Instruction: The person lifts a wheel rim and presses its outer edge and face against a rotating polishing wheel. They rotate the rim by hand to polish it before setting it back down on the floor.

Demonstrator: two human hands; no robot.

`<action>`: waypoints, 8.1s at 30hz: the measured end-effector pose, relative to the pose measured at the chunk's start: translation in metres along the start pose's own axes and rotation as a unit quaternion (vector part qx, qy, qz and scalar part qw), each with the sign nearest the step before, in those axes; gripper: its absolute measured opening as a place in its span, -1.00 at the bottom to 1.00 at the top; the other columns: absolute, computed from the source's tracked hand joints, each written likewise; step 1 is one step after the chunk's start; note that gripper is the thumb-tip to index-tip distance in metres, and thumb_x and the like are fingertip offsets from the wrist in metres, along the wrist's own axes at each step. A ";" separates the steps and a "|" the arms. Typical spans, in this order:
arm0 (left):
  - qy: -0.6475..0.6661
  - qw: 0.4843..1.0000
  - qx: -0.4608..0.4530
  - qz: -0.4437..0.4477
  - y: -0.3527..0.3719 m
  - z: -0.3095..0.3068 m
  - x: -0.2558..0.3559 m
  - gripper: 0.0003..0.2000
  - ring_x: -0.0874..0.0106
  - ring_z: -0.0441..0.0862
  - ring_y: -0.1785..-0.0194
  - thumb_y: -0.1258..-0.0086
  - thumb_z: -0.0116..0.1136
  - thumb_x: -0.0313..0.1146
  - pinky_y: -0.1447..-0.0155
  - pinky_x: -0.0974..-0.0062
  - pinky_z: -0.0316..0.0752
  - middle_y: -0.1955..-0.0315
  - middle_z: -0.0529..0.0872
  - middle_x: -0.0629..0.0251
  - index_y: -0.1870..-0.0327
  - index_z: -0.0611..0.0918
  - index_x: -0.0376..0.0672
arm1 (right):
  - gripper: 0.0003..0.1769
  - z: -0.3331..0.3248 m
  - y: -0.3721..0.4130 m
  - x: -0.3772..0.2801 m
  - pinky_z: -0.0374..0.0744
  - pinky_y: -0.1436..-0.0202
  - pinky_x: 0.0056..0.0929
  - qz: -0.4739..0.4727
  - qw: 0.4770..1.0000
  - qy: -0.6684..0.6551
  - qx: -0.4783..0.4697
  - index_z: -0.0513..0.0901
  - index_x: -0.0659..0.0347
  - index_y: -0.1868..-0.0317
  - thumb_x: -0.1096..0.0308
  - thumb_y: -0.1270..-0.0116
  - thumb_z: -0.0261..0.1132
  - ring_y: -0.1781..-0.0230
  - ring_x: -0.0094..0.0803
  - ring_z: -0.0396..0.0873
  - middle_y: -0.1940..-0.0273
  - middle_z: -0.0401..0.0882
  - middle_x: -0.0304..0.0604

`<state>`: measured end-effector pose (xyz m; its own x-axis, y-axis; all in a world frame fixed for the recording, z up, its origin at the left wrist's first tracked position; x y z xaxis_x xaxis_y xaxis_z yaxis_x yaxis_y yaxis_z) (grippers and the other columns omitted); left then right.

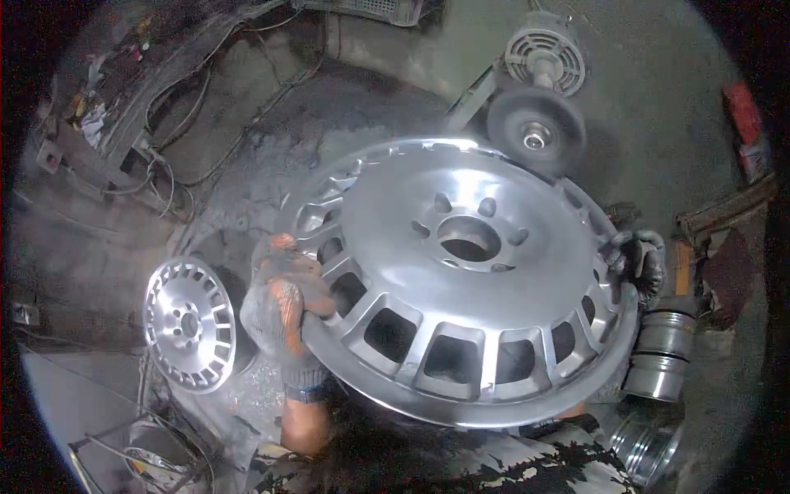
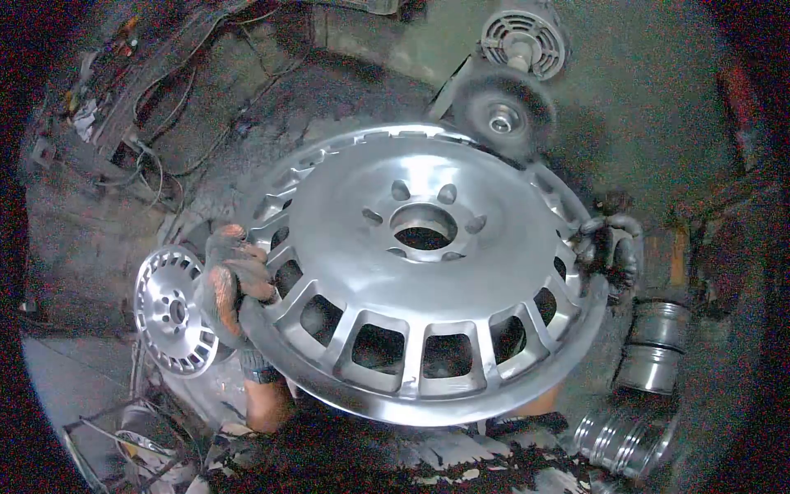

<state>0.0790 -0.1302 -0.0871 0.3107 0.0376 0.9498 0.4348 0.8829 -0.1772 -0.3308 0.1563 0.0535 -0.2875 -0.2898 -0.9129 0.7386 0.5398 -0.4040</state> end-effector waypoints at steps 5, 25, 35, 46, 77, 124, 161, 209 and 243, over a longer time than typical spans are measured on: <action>0.034 0.999 0.004 0.007 0.000 0.000 -0.008 -0.58 0.43 0.59 -0.12 -0.44 0.27 -0.28 -0.30 0.18 0.42 -0.01 0.63 0.36 -0.22 0.42 -0.19 | -0.59 -0.012 -0.027 0.028 0.59 0.13 -0.46 0.054 0.995 -0.072 -0.038 0.62 0.31 -0.20 0.21 -0.49 0.34 0.27 -0.45 0.60 0.19 0.67 -0.11; -0.121 0.972 0.116 0.164 -0.017 0.049 0.060 -0.59 0.31 0.57 0.12 -0.47 0.11 -0.23 -0.23 0.27 0.43 0.54 0.64 0.28 0.63 0.67 -0.26 | -0.68 0.059 -0.133 0.032 0.65 -0.05 -0.09 -0.210 0.799 0.561 -0.050 0.69 0.22 -0.13 0.27 -0.47 0.31 0.01 0.07 0.73 0.03 0.76 0.10; -0.112 0.974 0.114 0.159 -0.016 0.041 0.052 -0.61 0.25 0.57 -0.02 -0.44 0.15 -0.23 -0.17 0.22 0.45 0.48 0.68 0.26 0.62 0.70 -0.25 | -0.58 0.044 -0.143 0.042 0.63 -0.09 -0.15 -0.160 0.853 0.496 -0.025 0.70 0.25 -0.17 0.10 -0.53 0.31 0.02 -0.09 0.75 0.01 0.78 0.08; -0.112 0.973 0.114 0.164 -0.016 0.042 0.053 -0.61 0.26 0.59 0.10 -0.41 0.14 -0.19 -0.27 0.18 0.42 0.52 0.67 0.27 0.61 0.70 -0.25 | -0.62 0.015 -0.187 0.045 0.40 0.30 -0.57 0.141 0.914 0.337 -0.177 0.73 0.22 -0.15 0.10 -0.57 0.32 0.35 -0.67 0.40 0.28 0.57 -0.44; -0.138 0.973 0.110 0.149 -0.011 0.044 0.065 -0.61 0.23 0.64 0.17 -0.39 0.10 -0.19 -0.14 0.21 0.56 0.49 0.67 0.21 0.58 0.70 -0.29 | -0.60 0.067 -0.042 0.055 0.61 -0.07 -0.41 -0.011 0.999 0.031 0.017 0.73 0.30 -0.09 0.16 -0.43 0.44 0.13 -0.48 0.63 -0.04 0.69 -0.26; -0.017 0.982 0.047 0.180 -0.069 0.014 0.010 -0.59 0.37 0.59 0.27 -0.46 0.20 -0.03 -0.26 0.18 0.52 0.47 0.61 0.25 0.35 0.56 -0.29 | -0.55 0.069 -0.012 0.036 0.60 0.06 -0.42 -0.002 0.998 0.061 0.022 0.72 0.28 0.02 0.01 -0.42 0.39 0.23 -0.47 0.63 0.12 0.68 -0.27; 0.479 0.877 0.038 0.020 -0.028 0.030 0.032 -0.53 0.35 0.67 -0.11 -0.52 -0.04 -0.16 -0.26 0.41 0.51 0.08 0.75 0.08 -0.14 0.65 -0.43 | -0.48 0.071 0.032 0.018 0.59 0.16 -0.42 0.020 0.997 0.075 0.004 0.72 0.27 0.10 -0.11 -0.42 0.36 0.31 -0.47 0.63 0.25 0.67 -0.27; -0.120 0.977 0.078 0.155 0.005 0.051 0.072 -0.55 0.26 0.70 0.01 -0.58 0.07 -0.11 -0.37 0.22 0.46 0.15 0.76 0.07 -0.04 0.67 -0.46 | -0.33 0.066 0.027 -0.039 0.62 0.26 -0.40 -0.122 0.929 0.315 0.153 0.74 0.25 0.12 -0.31 -0.42 0.27 0.38 -0.44 0.69 0.39 0.72 -0.21; -0.242 0.944 0.104 0.196 0.013 0.070 0.083 -0.71 0.26 0.74 0.12 -0.53 0.12 -0.26 -0.17 0.27 0.59 0.25 0.80 0.17 0.18 0.75 -0.33 | -0.58 0.061 -0.044 0.056 0.62 0.17 -0.44 -0.085 0.985 0.120 0.090 0.67 0.30 0.13 0.03 -0.45 0.32 0.25 -0.39 0.66 0.27 0.70 -0.15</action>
<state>0.0506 -0.0829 0.0076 -0.0322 0.5464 0.8369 0.1754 0.8274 -0.5335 -0.3419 0.0679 0.0234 -0.5354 -0.1570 -0.8299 0.7581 0.3440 -0.5541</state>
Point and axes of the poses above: each hand's wrist, its own y-axis away from the middle knuckle, its own z-axis out of the palm, x = y × z, the point moved 3 cm from there along -y, towards the middle knuckle
